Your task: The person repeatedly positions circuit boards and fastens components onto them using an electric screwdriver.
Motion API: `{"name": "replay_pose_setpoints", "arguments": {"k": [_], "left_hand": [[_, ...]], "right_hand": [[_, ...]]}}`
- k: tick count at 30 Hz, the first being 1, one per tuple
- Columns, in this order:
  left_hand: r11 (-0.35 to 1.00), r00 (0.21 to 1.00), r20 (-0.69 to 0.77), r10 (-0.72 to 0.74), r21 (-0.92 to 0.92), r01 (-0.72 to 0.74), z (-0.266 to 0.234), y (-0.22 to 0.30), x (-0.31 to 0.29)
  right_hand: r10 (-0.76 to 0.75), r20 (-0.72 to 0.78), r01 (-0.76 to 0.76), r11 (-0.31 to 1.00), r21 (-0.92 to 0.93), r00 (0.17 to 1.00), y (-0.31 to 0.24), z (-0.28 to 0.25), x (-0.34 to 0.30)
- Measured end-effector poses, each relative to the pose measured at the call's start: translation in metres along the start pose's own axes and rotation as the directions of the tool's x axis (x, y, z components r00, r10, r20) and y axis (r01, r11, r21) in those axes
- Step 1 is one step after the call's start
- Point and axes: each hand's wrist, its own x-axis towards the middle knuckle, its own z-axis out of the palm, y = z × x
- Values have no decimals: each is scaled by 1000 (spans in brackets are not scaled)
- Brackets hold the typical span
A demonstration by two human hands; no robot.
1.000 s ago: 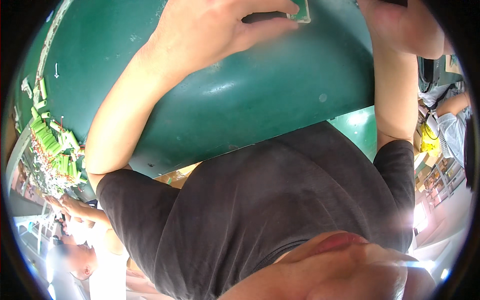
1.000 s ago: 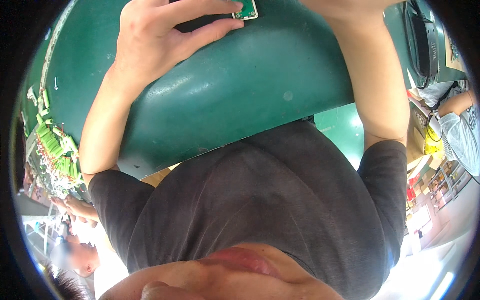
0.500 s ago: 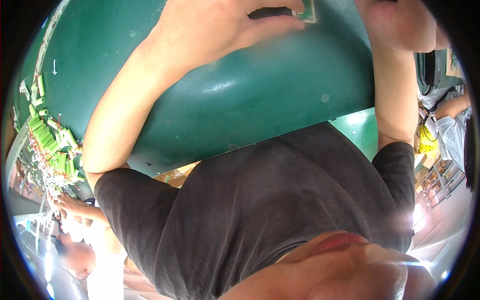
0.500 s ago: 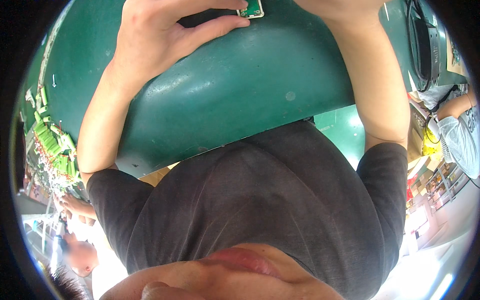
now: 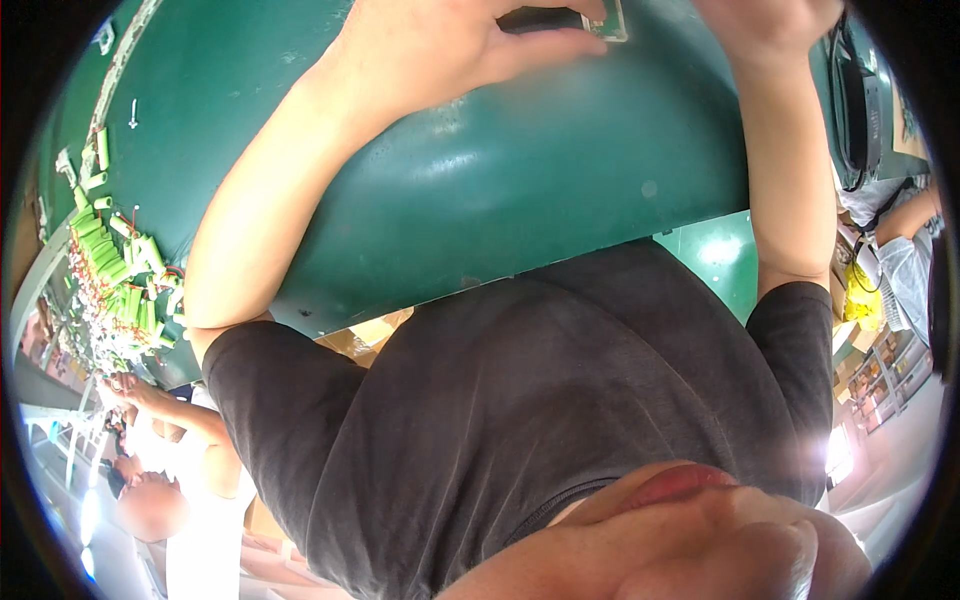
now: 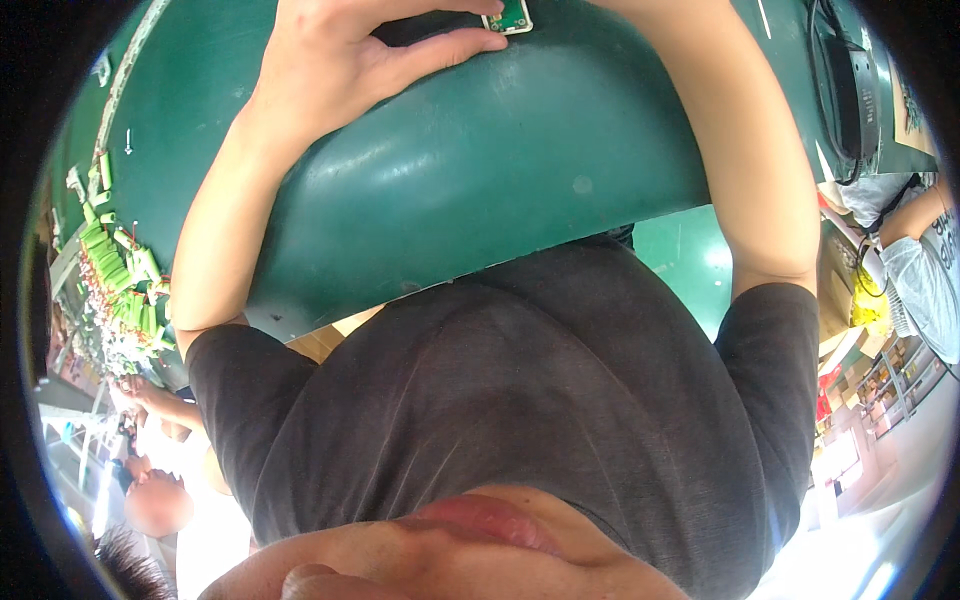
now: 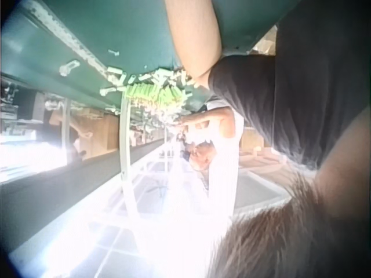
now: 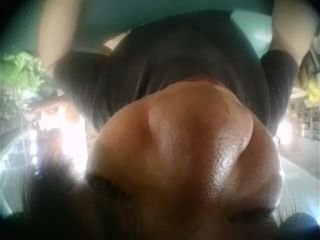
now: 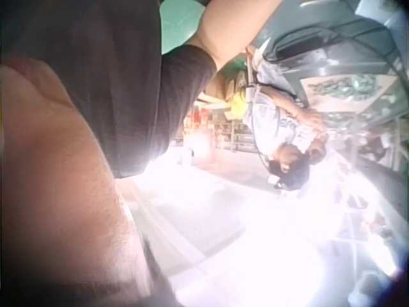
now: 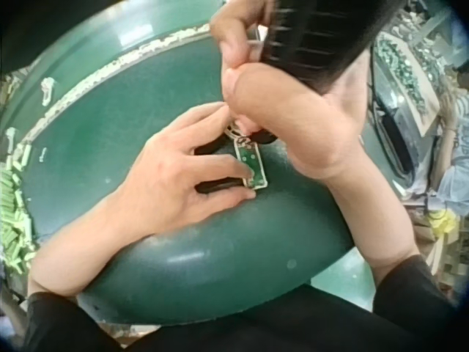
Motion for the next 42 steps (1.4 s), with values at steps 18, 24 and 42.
{"name": "replay_pose_setpoints", "arguments": {"k": [18, 24, 42], "left_hand": [[972, 989, 135, -60, 234, 27, -13, 28, 7], [942, 980, 197, 5, 329, -71, -16, 31, 18], [741, 921, -327, -210, 562, 368, -96, 3, 66]], "right_hand": [[-131, -85, 131, 991, -7, 988, -14, 31, 19], [-101, -145, 110, 992, 55, 984, -16, 24, 16], [148, -368, -72, 975, 211, 918, -26, 43, 8]]}}
